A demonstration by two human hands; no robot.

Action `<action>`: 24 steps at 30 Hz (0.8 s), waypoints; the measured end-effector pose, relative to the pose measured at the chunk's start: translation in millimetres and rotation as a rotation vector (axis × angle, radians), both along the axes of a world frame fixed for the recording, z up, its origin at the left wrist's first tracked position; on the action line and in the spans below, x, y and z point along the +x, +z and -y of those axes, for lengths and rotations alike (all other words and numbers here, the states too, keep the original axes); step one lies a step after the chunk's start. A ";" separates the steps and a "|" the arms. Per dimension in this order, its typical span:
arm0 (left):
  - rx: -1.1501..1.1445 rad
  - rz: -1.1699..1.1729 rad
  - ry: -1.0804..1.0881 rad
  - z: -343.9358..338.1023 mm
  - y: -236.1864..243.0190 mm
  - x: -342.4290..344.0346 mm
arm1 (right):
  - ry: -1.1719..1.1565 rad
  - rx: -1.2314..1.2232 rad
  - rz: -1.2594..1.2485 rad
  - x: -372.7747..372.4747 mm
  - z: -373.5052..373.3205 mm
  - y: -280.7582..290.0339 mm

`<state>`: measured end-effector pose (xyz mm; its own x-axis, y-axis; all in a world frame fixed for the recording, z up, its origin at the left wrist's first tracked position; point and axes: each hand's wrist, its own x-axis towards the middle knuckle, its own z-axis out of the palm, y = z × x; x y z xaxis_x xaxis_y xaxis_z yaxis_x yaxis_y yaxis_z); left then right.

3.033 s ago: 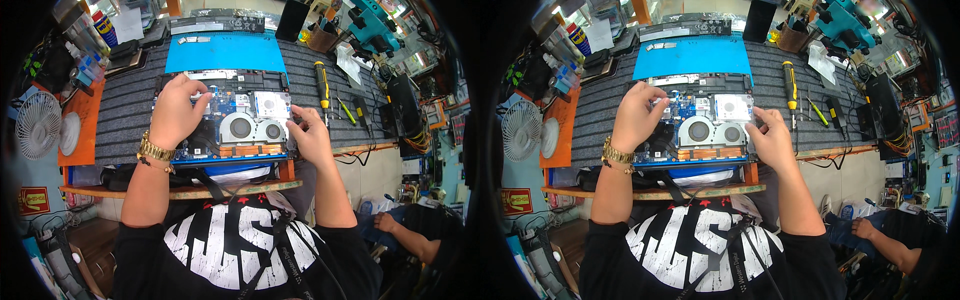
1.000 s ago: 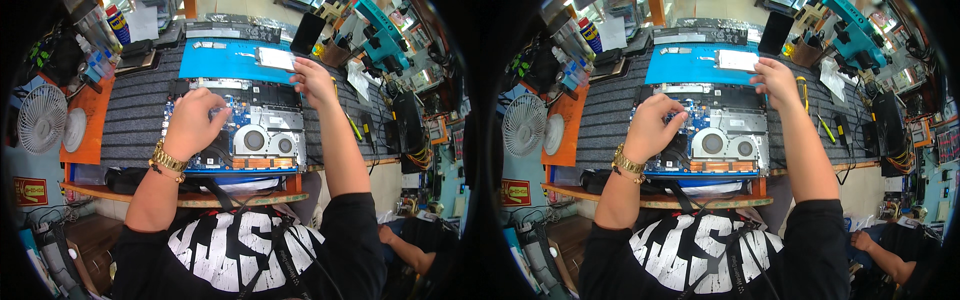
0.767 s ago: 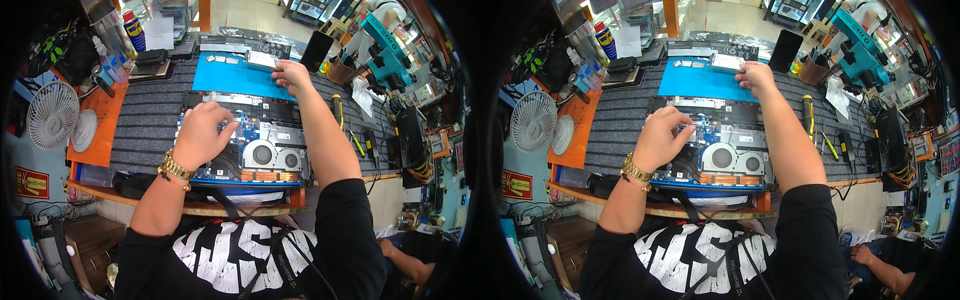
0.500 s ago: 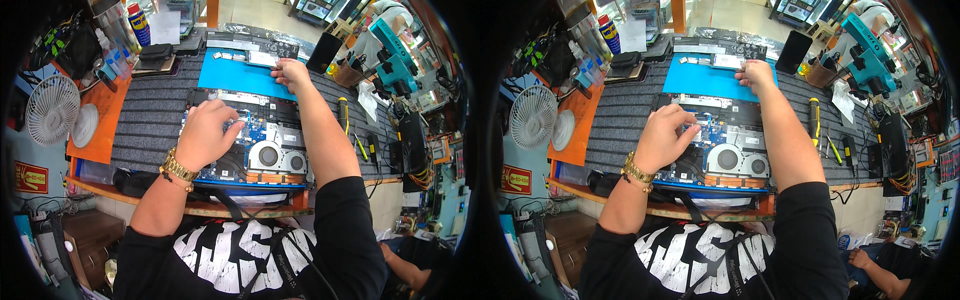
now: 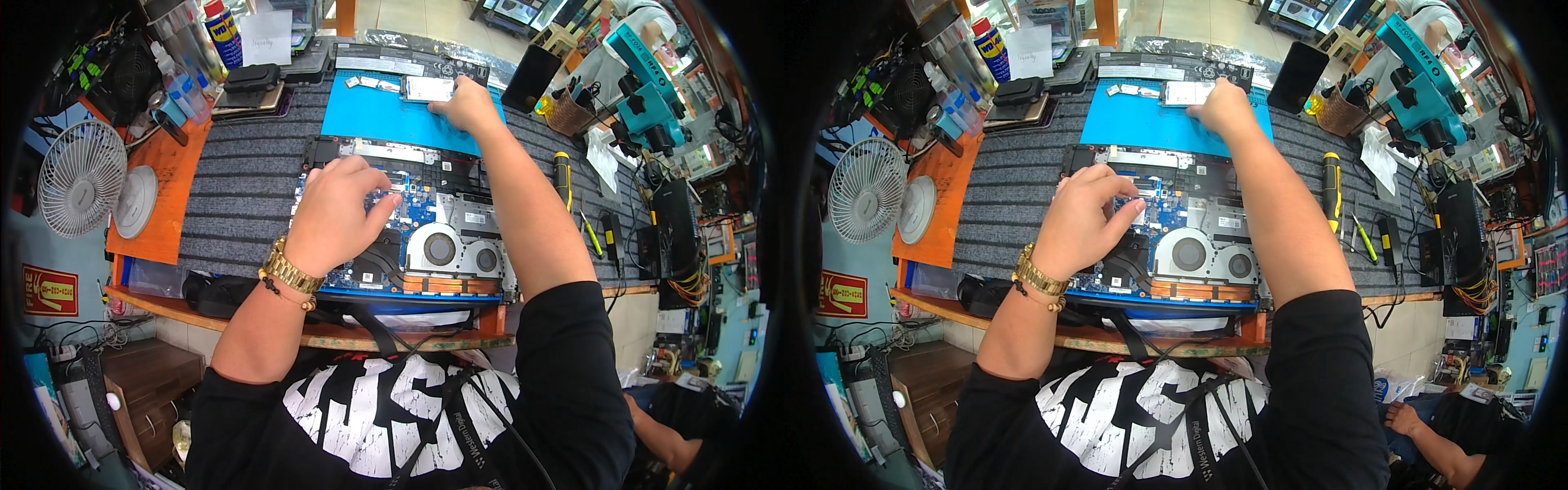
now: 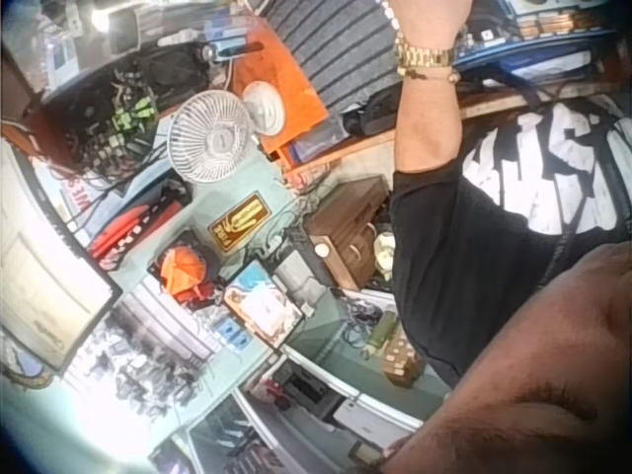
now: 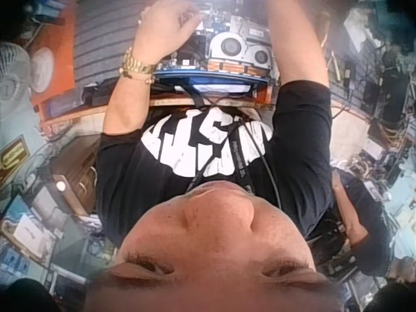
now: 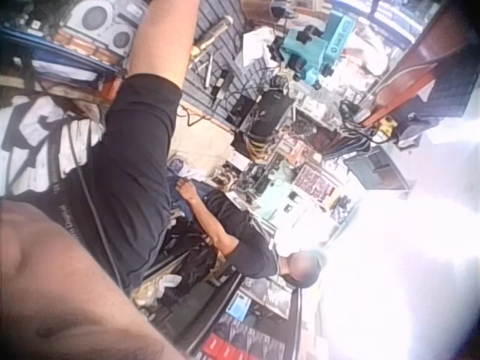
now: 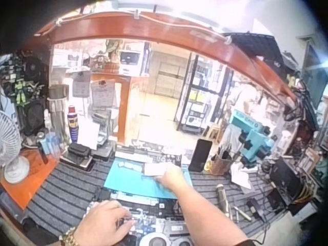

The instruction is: The person unscrews and removes components from an open laptop, handling wires and internal parts with a screwdriver and by hand.

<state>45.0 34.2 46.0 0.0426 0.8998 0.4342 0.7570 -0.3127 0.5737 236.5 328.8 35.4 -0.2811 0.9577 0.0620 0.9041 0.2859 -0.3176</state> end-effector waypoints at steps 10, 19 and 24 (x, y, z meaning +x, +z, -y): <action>-0.002 -0.011 -0.003 -1.0 -1.1 -0.2 | -0.011 -0.064 0.040 3.7 -14.0 1.1; -0.036 0.008 -0.017 -9.5 -6.7 0.2 | -0.031 -0.003 -0.004 6.5 -6.6 -8.3; -0.061 0.003 -0.007 -12.5 -4.2 1.7 | 0.029 0.180 -0.034 53.4 13.9 5.9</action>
<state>46.7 46.7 41.8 0.0476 0.9244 0.3785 0.7535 -0.2820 0.5939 289.9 315.0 41.2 -0.3029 0.9219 0.2416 0.8845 0.3663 -0.2889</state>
